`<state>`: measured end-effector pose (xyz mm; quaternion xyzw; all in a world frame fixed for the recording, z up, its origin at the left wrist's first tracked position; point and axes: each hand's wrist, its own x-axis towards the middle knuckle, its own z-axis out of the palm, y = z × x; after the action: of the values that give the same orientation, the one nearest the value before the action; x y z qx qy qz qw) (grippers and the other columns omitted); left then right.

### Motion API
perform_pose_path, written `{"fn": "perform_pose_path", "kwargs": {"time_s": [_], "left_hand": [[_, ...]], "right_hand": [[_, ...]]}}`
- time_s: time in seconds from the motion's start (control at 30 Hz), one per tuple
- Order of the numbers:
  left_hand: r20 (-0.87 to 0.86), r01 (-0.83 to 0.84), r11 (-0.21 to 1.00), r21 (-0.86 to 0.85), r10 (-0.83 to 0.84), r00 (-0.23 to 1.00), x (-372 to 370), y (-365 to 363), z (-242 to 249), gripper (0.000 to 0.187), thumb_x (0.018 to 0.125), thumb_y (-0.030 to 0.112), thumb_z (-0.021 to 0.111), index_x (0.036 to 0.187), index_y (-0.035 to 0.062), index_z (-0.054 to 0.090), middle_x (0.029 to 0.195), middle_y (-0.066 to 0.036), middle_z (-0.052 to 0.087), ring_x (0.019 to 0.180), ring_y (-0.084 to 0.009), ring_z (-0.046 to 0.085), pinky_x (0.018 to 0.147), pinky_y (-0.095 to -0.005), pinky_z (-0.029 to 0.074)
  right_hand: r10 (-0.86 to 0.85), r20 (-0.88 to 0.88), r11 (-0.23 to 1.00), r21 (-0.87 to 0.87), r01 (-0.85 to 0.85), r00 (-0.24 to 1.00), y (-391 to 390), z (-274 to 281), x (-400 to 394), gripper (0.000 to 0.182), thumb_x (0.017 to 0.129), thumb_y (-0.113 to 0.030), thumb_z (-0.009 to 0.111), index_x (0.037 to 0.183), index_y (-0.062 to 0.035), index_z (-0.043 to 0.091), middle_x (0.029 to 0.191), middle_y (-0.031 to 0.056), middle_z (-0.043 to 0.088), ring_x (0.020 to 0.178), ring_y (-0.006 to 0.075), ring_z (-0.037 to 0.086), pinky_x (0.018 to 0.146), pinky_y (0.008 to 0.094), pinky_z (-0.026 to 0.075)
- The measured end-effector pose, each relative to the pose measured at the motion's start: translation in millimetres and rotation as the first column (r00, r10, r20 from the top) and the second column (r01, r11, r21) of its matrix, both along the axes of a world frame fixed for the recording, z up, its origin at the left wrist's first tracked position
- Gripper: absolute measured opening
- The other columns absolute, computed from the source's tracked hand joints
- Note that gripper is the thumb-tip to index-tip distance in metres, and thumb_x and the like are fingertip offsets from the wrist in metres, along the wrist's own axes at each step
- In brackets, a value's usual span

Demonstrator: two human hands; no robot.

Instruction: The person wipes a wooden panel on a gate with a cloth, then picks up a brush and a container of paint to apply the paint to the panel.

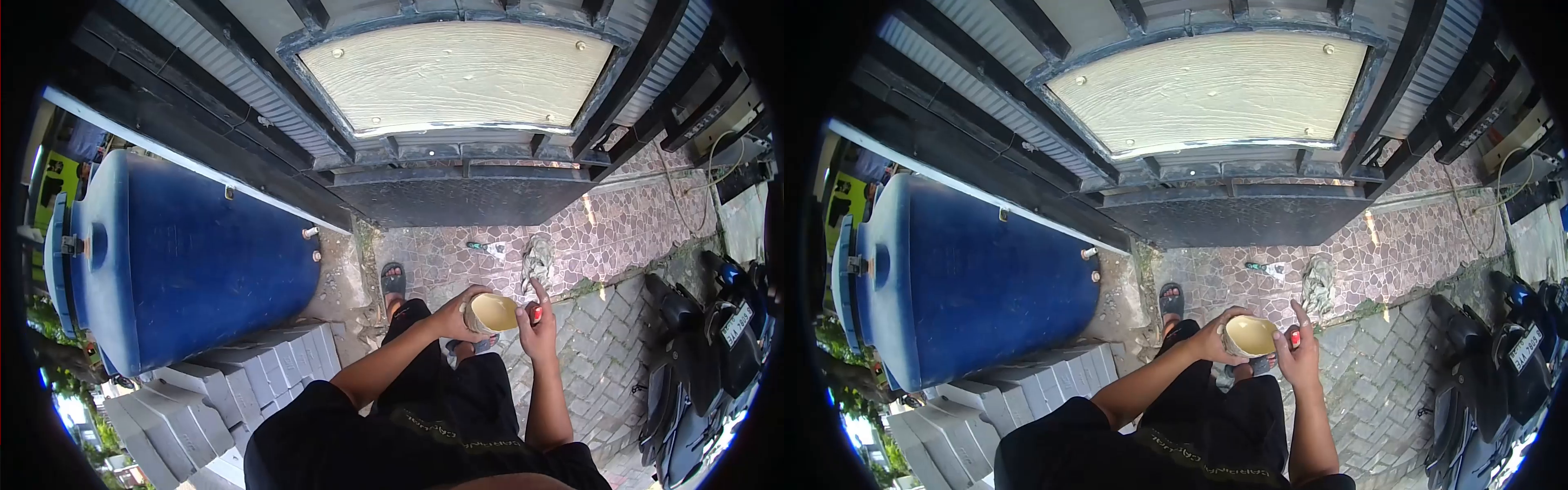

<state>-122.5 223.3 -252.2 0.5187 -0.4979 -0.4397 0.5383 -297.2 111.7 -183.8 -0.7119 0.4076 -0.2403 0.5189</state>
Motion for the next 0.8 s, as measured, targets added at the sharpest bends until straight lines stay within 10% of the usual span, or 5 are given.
{"fn": "perform_pose_path", "kwargs": {"time_s": [0.6, 0.67, 0.7, 0.8], "left_hand": [[0.179, 0.069, 0.989, 0.128, -0.091, 0.980, -40, -32, -147, 0.090, 0.059, 0.021, 0.087, 0.131, 0.0074, 0.036, 0.124, -0.012, 0.049, 0.118, -0.0257, 0.050, 0.099, -0.0375, 0.041], [0.191, 0.071, 0.987, 0.144, -0.098, 0.977, -42, -35, -169, 0.090, 0.059, 0.021, 0.087, 0.131, 0.0073, 0.036, 0.124, -0.012, 0.049, 0.118, -0.0262, 0.050, 0.100, -0.0376, 0.041], [0.196, 0.074, 0.986, 0.148, -0.103, 0.975, -45, -36, -180, 0.089, 0.059, 0.021, 0.087, 0.131, 0.0073, 0.037, 0.125, -0.012, 0.049, 0.118, -0.0268, 0.050, 0.100, -0.0378, 0.041], [0.275, 0.109, 0.984, 0.142, -0.145, 0.950, -50, -42, -198, 0.090, 0.058, 0.022, 0.088, 0.131, 0.0069, 0.037, 0.125, -0.012, 0.049, 0.118, -0.0277, 0.050, 0.100, -0.0379, 0.041]], "right_hand": [[0.044, -0.146, 0.993, 0.116, -0.027, 0.988, -36, -166, -52, 0.015, 0.084, -0.013, 0.068, 0.082, 0.0004, 0.063, 0.052, 0.0038, 0.052, 0.046, 0.0090, 0.042, 0.045, 0.0283, 0.035], [0.081, -0.174, 0.989, 0.133, -0.058, 0.981, -42, -191, -57, 0.017, 0.082, -0.014, 0.070, 0.079, -0.0003, 0.059, 0.053, 0.0063, 0.053, 0.045, 0.0125, 0.044, 0.045, 0.0307, 0.036], [0.127, -0.253, 0.977, 0.197, -0.077, 0.959, -48, -200, -59, 0.019, 0.080, -0.014, 0.068, 0.077, -0.0005, 0.055, 0.058, 0.0154, 0.056, 0.050, 0.0316, 0.055, 0.052, 0.0393, 0.044], [0.186, -0.157, 0.982, -0.001, -0.188, 0.970, -58, -224, -59, 0.020, 0.080, -0.011, 0.066, 0.072, 0.0004, 0.052, 0.055, 0.0132, 0.054, 0.045, 0.0285, 0.047, 0.048, 0.0388, 0.039]]}}
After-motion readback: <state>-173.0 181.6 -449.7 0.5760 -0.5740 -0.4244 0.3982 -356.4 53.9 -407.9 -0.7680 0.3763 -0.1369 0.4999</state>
